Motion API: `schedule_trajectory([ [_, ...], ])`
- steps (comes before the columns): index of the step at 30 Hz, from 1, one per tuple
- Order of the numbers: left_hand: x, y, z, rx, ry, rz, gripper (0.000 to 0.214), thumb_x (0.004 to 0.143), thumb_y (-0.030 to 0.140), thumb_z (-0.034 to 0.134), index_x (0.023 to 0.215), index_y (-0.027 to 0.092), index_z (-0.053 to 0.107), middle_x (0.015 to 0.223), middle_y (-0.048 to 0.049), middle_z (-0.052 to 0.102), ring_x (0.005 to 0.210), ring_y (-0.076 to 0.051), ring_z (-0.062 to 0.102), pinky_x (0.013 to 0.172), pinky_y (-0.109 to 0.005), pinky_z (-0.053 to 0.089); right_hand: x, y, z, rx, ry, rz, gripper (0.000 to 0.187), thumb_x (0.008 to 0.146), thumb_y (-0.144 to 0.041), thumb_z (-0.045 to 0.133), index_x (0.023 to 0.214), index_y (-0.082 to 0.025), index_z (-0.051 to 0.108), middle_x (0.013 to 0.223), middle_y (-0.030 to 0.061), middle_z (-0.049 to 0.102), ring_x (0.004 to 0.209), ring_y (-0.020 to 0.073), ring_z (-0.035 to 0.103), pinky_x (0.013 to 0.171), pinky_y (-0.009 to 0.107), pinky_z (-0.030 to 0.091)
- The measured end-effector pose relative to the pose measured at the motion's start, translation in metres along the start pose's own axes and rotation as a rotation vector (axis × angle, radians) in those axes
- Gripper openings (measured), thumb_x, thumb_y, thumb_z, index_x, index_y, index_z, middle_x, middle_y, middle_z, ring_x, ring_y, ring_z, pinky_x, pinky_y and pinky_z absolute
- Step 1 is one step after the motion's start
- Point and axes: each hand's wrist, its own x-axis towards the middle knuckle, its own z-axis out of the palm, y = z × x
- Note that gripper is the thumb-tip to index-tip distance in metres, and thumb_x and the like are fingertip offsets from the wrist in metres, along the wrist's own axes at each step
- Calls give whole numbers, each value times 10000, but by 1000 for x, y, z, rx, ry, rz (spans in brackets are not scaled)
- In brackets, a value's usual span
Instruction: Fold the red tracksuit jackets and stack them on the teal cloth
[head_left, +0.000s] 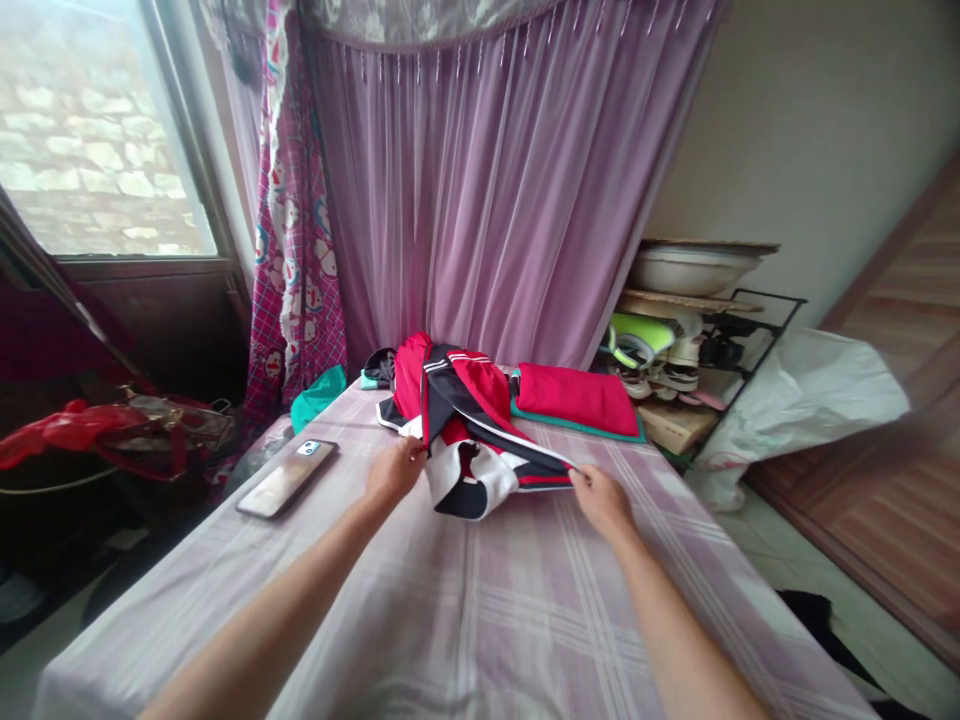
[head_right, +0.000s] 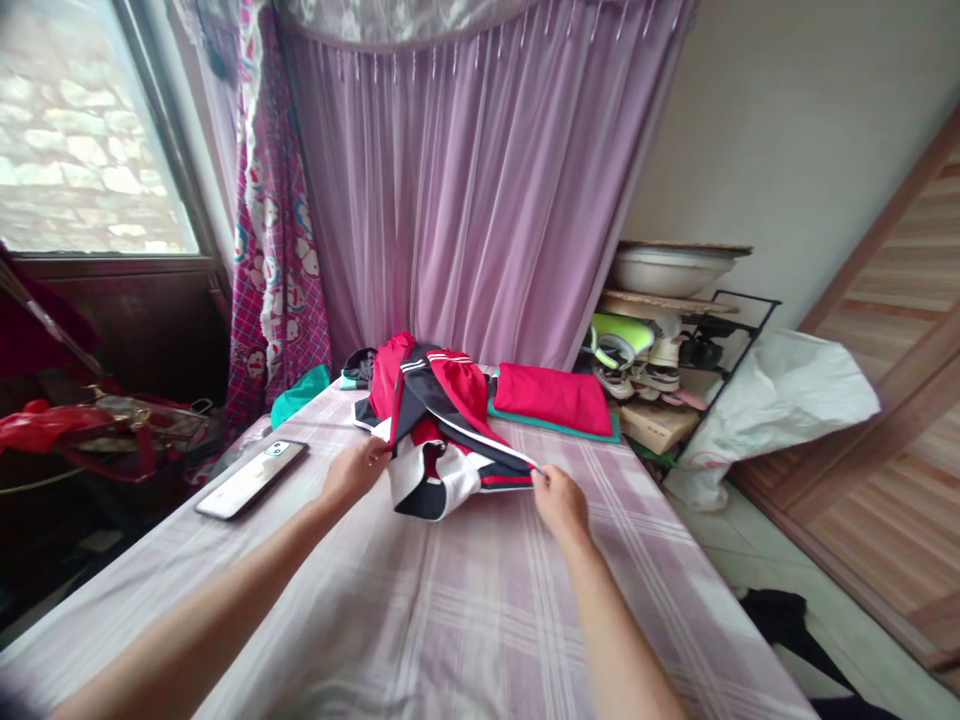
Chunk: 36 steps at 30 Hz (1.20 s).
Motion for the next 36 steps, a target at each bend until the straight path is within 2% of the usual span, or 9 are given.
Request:
schedule_trajectory([
  [4,-44,50,22,-32,-126,313,197,896,290,557,997,252,721,923,-48,771,876,-213,705,766,-293,477,47,20,-33,312,192,226,331,785,-312,535,991,-150,736,857,92,742,808,238,686,699,312,520],
  [8,-63,83,44,-72,-272,474,198,912,330,548,914,270,737,867,-41,763,826,-216,702,769,-312,494,36,17,-26,272,133,188,507,755,-288,590,1233,-135,659,1207,157,695,1109,279,651,944,375,509],
  [11,-46,74,41,-32,-196,460,221,930,339,545,975,242,738,949,-75,750,908,-236,691,830,-340,509,5,11,-8,-15,23,81,571,770,-345,620,1305,-143,627,1345,192,605,1266,334,554,1054,455,438],
  [14,-19,44,33,107,-89,536,372,886,215,612,1252,261,661,1291,-113,652,1189,-281,604,1024,-421,451,-19,9,5,-182,-36,86,673,797,-474,617,1387,-154,570,1457,224,483,1343,388,469,1069,529,404],
  [18,6,8,32,303,-129,611,567,825,218,719,1368,312,585,1507,-115,494,1377,-325,456,1103,-498,385,-36,8,9,-252,-111,89,811,794,-653,573,1459,-194,497,1540,216,370,1406,414,376,1062,568,391],
  [24,26,6,49,356,-133,635,472,869,296,690,1336,316,621,1453,-92,565,1344,-295,505,1098,-457,396,-71,-21,0,-320,-282,-129,755,805,-623,599,1473,-293,476,1622,136,289,1483,376,252,1121,623,262],
  [27,33,13,54,326,-144,664,356,893,265,650,1245,305,682,1391,-78,621,1269,-276,572,1075,-435,409,-86,-37,0,-295,-388,-221,789,778,-536,672,1491,-284,445,1576,134,394,1446,348,344,1147,617,202],
  [32,39,19,55,246,-149,766,202,947,204,528,974,227,728,1125,-68,739,1093,-226,659,1005,-389,437,-83,-39,4,-255,-372,-268,402,869,-212,530,1243,-290,655,1316,73,669,1243,245,584,1127,528,251],
  [36,36,15,42,260,-171,766,254,989,225,429,938,198,676,859,-57,735,888,-208,690,908,-351,476,-70,-28,-9,-239,-358,-269,364,881,-159,478,1112,-299,721,1204,41,733,1161,216,643,1104,473,287],
])
